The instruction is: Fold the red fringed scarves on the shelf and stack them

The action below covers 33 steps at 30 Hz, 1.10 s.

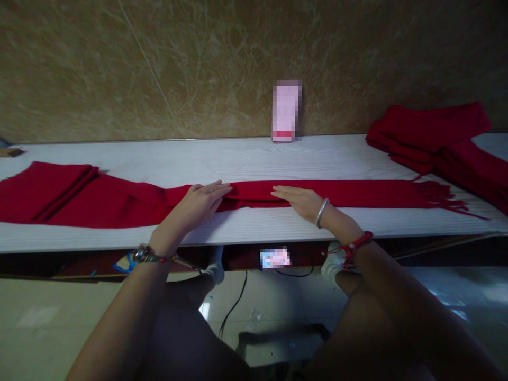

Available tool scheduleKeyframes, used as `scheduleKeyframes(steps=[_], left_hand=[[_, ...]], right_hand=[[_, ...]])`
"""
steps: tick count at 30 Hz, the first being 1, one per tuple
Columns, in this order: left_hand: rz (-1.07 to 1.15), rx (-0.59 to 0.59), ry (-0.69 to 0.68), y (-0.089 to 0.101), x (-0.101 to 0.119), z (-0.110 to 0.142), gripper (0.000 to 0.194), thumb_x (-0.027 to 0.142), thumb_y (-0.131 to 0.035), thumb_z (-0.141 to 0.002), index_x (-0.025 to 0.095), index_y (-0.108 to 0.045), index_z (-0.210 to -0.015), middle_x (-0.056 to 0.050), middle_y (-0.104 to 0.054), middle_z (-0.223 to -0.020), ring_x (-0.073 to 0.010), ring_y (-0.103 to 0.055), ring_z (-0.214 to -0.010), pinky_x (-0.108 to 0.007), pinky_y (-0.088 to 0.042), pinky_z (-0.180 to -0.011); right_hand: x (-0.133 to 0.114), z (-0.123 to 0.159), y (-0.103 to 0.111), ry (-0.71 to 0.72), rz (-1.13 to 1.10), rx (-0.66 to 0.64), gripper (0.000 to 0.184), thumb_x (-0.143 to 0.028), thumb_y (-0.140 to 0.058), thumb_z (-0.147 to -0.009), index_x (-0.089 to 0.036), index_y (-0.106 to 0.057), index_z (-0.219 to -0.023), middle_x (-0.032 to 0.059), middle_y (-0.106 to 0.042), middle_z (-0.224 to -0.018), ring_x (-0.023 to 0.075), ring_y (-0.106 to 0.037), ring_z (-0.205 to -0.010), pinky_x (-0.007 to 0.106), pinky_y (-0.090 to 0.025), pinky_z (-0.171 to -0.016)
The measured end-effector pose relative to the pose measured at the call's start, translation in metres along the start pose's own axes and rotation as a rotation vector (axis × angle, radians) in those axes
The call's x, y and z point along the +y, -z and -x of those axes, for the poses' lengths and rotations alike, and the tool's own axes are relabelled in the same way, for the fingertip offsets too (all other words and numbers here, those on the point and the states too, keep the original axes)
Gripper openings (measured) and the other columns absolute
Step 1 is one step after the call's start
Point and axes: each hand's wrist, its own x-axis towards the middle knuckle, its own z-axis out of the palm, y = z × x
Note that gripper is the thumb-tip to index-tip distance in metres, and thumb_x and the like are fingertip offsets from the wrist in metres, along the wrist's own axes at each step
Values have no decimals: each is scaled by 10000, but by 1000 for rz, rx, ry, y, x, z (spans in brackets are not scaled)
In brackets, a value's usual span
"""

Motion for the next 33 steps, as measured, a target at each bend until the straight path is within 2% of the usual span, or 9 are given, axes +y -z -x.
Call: scheduleKeyframes(steps=[2, 4, 8, 12, 14, 20, 25, 28, 33], left_hand=[[-8, 19, -19, -2, -2, -3, 473, 88, -304, -872, 186, -543, -1269, -88, -536, -1344, -225, -433, -1295, -507, -365, -1039], [26, 39, -74, -5, -3, -3, 525, 13, -288, -830, 169, -554, -1255, -80, -526, -1355, -203, -407, -1313, -495, -334, -1076], [98, 102, -119, -11, -6, -1, 555, -8, -292, -821, 165, -516, -1298, -70, -493, -1388, -170, -334, -1354, -439, -340, -1098], [88, -54, -76, -15, -11, 2, 594, -7, -311, -795, 205, -491, -1320, -33, -474, -1404, -157, -347, -1345, -414, -362, -1085], [68, -102, -56, -14, -13, 3, 627, -11, -302, -781, 223, -468, -1338, -14, -441, -1429, -145, -342, -1346, -391, -364, -1083], [48, -159, -42, -9, -23, 6, 678, -17, -291, -744, 242, -465, -1346, 8, -420, -1440, -146, -360, -1338, -390, -330, -1102], [40, -148, -6, -5, -33, 11, 672, -1, -317, -733, 241, -486, -1337, -2, -442, -1428, -186, -432, -1295, -408, -355, -1089], [-2, -158, -31, 3, -18, 8, 623, 36, -341, -757, 232, -500, -1326, -27, -459, -1419, -213, -432, -1296, -448, -327, -1093], [-6, -154, -99, 5, 34, -19, 509, 250, -354, -908, 214, -359, -1417, -75, -330, -1497, -254, -270, -1384, -530, -193, -1116]], right_hand=[[0, 1, 1, 7, 30, 29, 563, 20, -325, -813, -197, -542, -1285, 42, -503, -1386, 133, -435, -1285, 375, -372, -1084], [0, 4, 2, 26, 65, 63, 574, 36, -319, -804, -194, -551, -1276, 54, -494, -1391, 147, -413, -1302, 404, -362, -1087], [2, 7, 2, 58, 118, 66, 596, 44, -331, -804, -258, -565, -1261, 19, -475, -1410, 173, -354, -1341, 463, -335, -1093], [4, 4, 0, 38, 133, -107, 651, 75, -363, -756, -254, -542, -1289, 12, -489, -1401, 177, -358, -1339, 426, -351, -1090], [5, 2, -2, 18, 135, -146, 693, 92, -353, -738, -263, -520, -1309, -4, -479, -1409, 162, -366, -1334, 397, -351, -1093], [6, 5, 0, -11, 149, -188, 732, 94, -337, -725, -276, -477, -1340, -25, -431, -1444, 137, -339, -1345, 379, -320, -1103], [6, 14, 7, -51, 184, -212, 601, -10, -348, -822, -243, -447, -1367, 11, -420, -1452, 157, -335, -1350, 411, -291, -1108], [6, 17, 8, -52, 193, -204, 542, -74, -349, -862, -232, -441, -1372, 21, -415, -1453, 168, -332, -1353, 427, -289, -1104], [6, 15, 5, -34, 195, -174, 498, -151, -343, -898, -265, -438, -1374, 14, -407, -1458, 174, -340, -1350, 440, -297, -1094]])
